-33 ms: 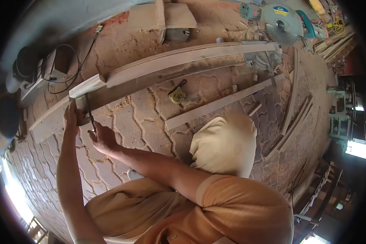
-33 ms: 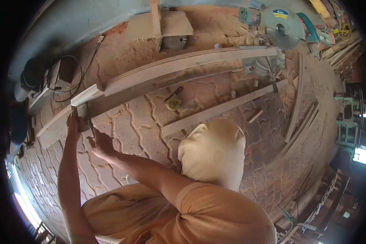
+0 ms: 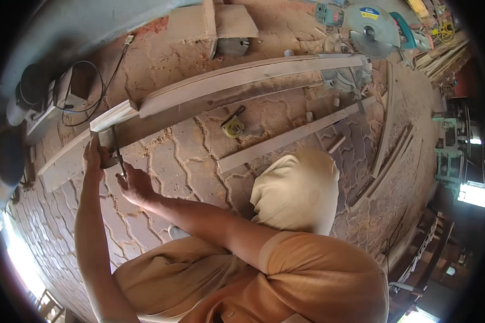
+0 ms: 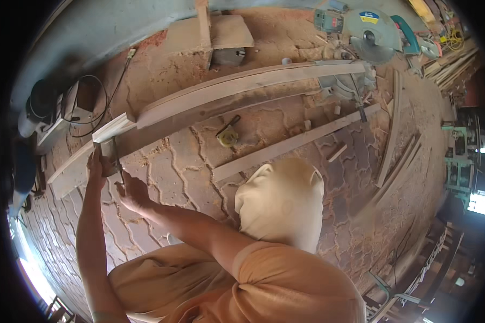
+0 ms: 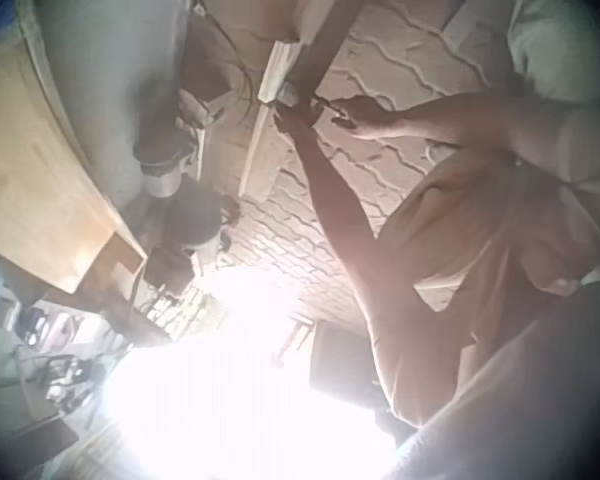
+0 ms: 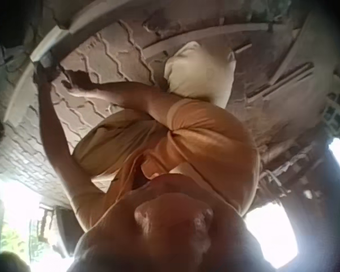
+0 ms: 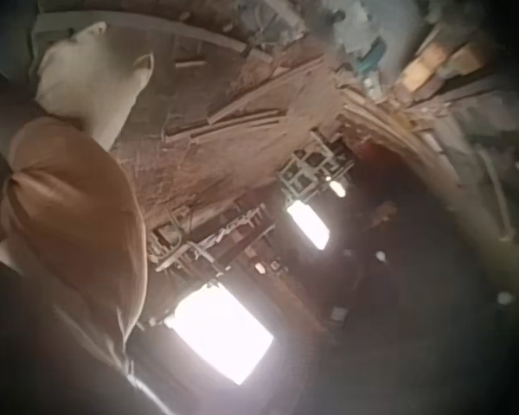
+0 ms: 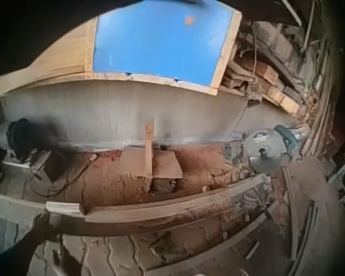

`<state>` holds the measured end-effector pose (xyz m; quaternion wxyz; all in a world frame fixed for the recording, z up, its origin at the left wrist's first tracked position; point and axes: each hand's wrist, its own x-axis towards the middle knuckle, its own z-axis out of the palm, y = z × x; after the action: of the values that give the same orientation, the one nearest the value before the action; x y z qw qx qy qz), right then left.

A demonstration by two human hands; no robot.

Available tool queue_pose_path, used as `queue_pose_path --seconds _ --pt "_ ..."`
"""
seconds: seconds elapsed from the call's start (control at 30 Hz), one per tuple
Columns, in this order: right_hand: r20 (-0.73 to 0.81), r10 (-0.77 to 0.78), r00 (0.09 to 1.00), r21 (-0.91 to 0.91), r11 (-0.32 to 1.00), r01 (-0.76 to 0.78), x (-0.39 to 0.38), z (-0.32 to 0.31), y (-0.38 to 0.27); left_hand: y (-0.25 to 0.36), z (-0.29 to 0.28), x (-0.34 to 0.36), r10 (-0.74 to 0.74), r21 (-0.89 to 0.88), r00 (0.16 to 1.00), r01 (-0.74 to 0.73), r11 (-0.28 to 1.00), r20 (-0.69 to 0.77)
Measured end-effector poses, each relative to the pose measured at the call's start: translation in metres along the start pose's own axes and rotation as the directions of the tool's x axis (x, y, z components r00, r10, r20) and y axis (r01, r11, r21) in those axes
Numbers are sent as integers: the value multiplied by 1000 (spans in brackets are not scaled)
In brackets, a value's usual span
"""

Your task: Measuring and cutting wood using a miter saw in a workshop.

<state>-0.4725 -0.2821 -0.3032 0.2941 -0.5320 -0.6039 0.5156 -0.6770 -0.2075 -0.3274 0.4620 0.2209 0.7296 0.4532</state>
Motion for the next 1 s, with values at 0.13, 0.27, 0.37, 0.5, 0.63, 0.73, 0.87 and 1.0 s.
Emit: queue_pose_path --seconds 0.13,0.27,0.37,0.5,0.63,0.73,0.87,1.0 --pt "-47 15 999 168 986 -7 12 7 14 -1 -1 1 16 37 999 -14 999 -36" --pt "494 214 843 689 494 -530 27 -1 35 2 -4 1 43 146 999 -43 988 -2" --pt "647 158 746 578 536 -615 32 -21 35 1 -15 9 96 221 994 -106 969 54" --pt "677 -123 726 -198 919 340 17 -96 39 -19 -40 33 337 605 941 -284 744 28" --pt "875 95 474 -454 502 737 2 -241 85 -24 -60 54 321 778 943 -268 569 90" --pt "747 126 652 -649 348 677 -4 -372 123 11 -51 31 432 880 868 -386 277 244" --pt "626 282 727 -777 148 612 -7 -496 158 102 5 -62 434 881 865 -390 266 252" --pt "472 423 773 -857 16 514 2 -523 189 165 84 -166 633 782 680 -595 185 369"
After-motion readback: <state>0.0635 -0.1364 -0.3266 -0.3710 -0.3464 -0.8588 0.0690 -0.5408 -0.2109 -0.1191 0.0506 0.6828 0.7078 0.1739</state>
